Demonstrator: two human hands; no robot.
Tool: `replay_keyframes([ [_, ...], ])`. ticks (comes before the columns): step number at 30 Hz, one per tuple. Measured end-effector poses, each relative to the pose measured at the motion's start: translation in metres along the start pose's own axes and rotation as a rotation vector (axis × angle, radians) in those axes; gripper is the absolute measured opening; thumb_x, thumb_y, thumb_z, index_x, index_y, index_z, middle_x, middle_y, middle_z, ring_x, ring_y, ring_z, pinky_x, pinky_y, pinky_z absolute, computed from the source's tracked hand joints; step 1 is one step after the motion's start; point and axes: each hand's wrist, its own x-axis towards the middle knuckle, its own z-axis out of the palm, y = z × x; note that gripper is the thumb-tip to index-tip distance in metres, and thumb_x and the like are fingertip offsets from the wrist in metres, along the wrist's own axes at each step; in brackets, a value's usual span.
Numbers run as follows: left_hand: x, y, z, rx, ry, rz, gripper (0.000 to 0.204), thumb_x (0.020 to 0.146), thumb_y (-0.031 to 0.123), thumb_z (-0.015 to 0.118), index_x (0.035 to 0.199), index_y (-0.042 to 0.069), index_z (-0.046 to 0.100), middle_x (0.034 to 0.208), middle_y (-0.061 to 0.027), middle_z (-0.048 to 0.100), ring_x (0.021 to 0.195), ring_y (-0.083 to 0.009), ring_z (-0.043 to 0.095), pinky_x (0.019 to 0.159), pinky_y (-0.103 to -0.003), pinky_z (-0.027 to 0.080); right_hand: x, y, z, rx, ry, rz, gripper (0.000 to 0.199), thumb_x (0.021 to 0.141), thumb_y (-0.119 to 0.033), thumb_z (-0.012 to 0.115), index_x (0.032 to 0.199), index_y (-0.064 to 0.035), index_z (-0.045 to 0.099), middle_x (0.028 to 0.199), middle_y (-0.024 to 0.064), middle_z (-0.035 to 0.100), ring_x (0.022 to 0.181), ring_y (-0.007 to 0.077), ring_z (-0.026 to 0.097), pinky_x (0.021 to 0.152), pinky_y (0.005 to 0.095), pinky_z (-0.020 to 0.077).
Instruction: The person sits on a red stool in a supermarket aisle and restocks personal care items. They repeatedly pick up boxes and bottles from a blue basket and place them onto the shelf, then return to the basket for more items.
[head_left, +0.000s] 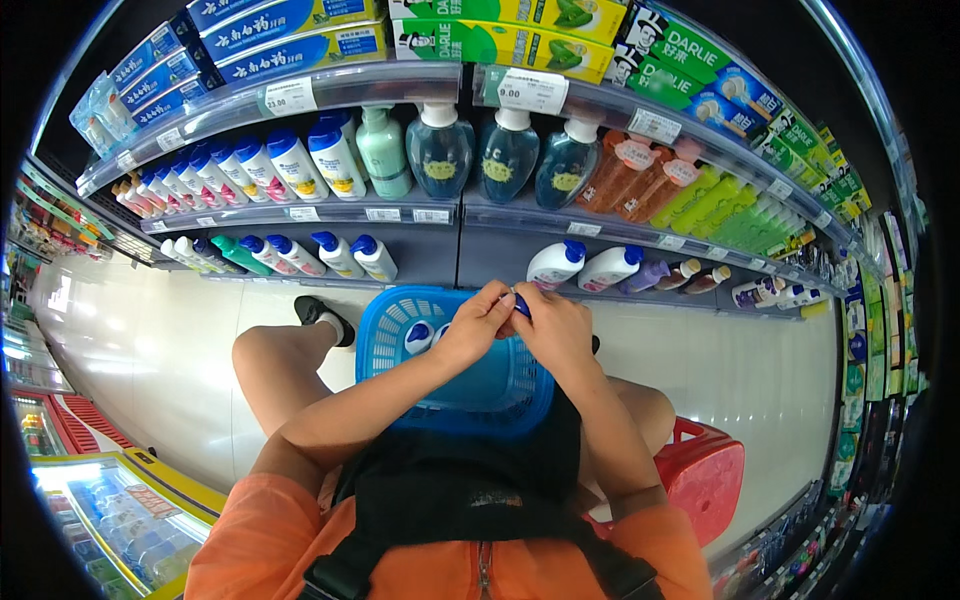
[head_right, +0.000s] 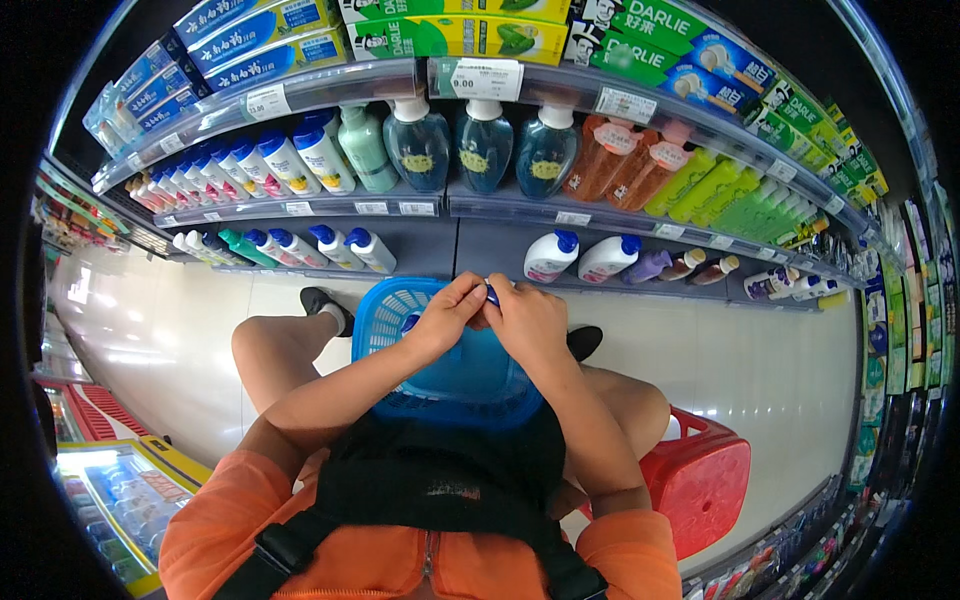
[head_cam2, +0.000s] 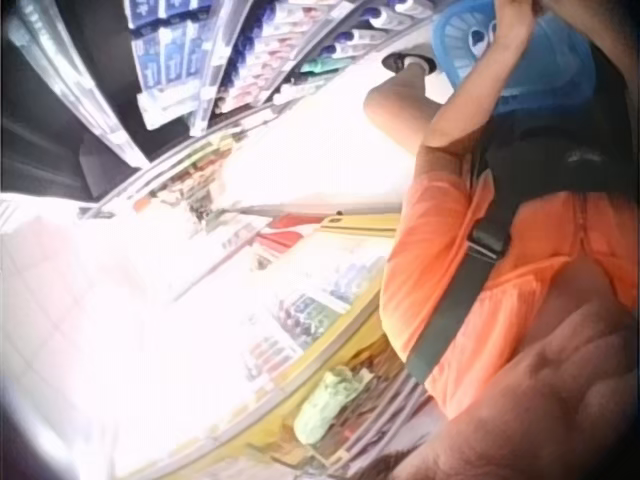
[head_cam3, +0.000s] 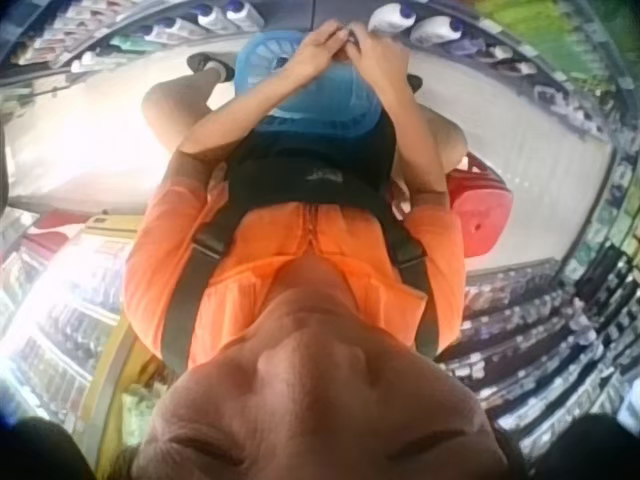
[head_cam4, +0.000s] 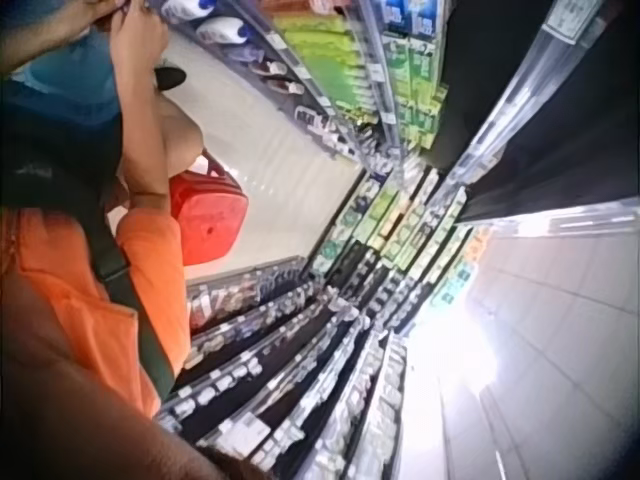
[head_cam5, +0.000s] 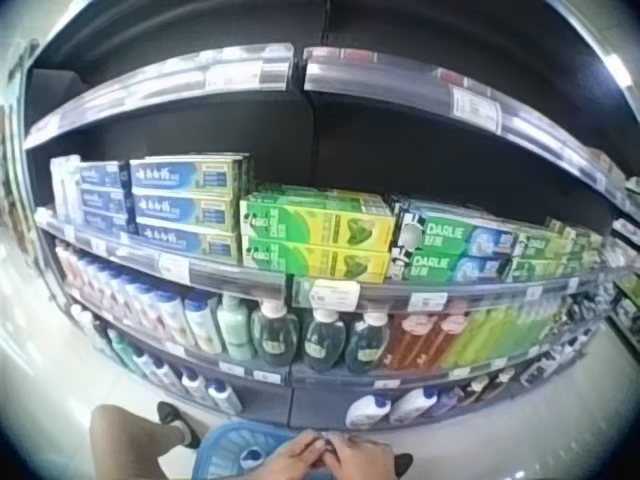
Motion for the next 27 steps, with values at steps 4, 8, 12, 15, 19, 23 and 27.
replay_keyframes([
  [4, -0.010, -0.050, -0.008, 0.000, -0.030, -0.100, 0.020, 0.107, 0.022, 0.046, 0.098, 0.006, 0.053, 0.080, -0.0013, 0.056, 0.070, -0.0089, 0.054, 0.067, -0.024, 0.049, -0.030, 0.006, 0.034, -0.099, -0.199, 0.019, 0.026, 0.081, -0.028, 0.070, 0.096, -0.0086, 0.061, 0.066, 0.0114, 0.067, 0.058, 0.0299, 0.068, 0.051, 0.0419, 0.0530],
  [8, -0.010, -0.089, -0.017, 0.121, -0.043, -0.304, 0.018, 0.107, 0.018, 0.046, 0.095, 0.007, 0.051, 0.078, -0.0033, 0.054, 0.070, -0.0111, 0.053, 0.067, -0.026, 0.049, -0.056, 0.015, 0.080, -0.067, -0.307, 0.040, 0.029, 0.081, -0.027, 0.070, 0.097, -0.0041, 0.061, 0.065, 0.0148, 0.068, 0.059, 0.0315, 0.069, 0.052, 0.0418, 0.0542],
  [12, -0.005, -0.118, -0.029, 0.394, -0.005, -0.422, 0.022, 0.105, 0.022, 0.047, 0.112, 0.004, 0.059, 0.091, -0.0065, 0.061, 0.077, -0.0152, 0.060, 0.070, -0.029, 0.051, -0.074, 0.031, 0.134, -0.038, -0.384, 0.042, 0.031, 0.082, -0.026, 0.069, 0.100, -0.0028, 0.060, 0.065, 0.0168, 0.068, 0.060, 0.0335, 0.069, 0.054, 0.0440, 0.0549],
  [15, -0.001, -0.148, -0.040, 0.433, -0.046, -0.606, 0.030, 0.104, 0.026, 0.049, 0.122, 0.005, 0.059, 0.099, -0.0078, 0.063, 0.077, -0.0177, 0.063, 0.069, -0.031, 0.053, -0.085, 0.036, 0.158, -0.034, -0.444, 0.050, 0.032, 0.084, -0.025, 0.069, 0.105, -0.0031, 0.059, 0.071, 0.0173, 0.069, 0.064, 0.0347, 0.070, 0.056, 0.0447, 0.0551],
  [19, -0.002, -0.164, -0.040, 0.341, -0.011, -0.700, 0.032, 0.103, 0.026, 0.049, 0.128, 0.008, 0.056, 0.103, -0.0090, 0.063, 0.077, -0.0189, 0.064, 0.067, -0.033, 0.054, -0.094, 0.042, 0.181, -0.032, -0.453, 0.080, 0.036, 0.083, -0.027, 0.072, 0.106, -0.0049, 0.055, 0.074, 0.0177, 0.068, 0.065, 0.0367, 0.069, 0.055, 0.0474, 0.0536],
  [23, 0.002, -0.178, -0.042, 0.293, -0.002, -0.764, 0.036, 0.102, 0.026, 0.050, 0.134, 0.010, 0.052, 0.107, -0.0098, 0.062, 0.077, -0.0201, 0.066, 0.066, -0.034, 0.055, -0.099, 0.045, 0.194, -0.048, -0.459, 0.076, 0.036, 0.084, -0.028, 0.072, 0.107, -0.0056, 0.056, 0.076, 0.0187, 0.069, 0.066, 0.0367, 0.069, 0.056, 0.0475, 0.0539],
  [27, 0.003, -0.184, -0.044, 0.294, -0.007, -0.789, 0.038, 0.102, 0.025, 0.050, 0.137, 0.011, 0.051, 0.109, -0.0107, 0.063, 0.077, -0.0215, 0.066, 0.066, -0.035, 0.056, -0.098, 0.044, 0.195, -0.047, -0.522, 0.094, 0.036, 0.085, -0.026, 0.070, 0.110, -0.0047, 0.058, 0.079, 0.0194, 0.071, 0.070, 0.0356, 0.071, 0.058, 0.0472, 0.0553],
])
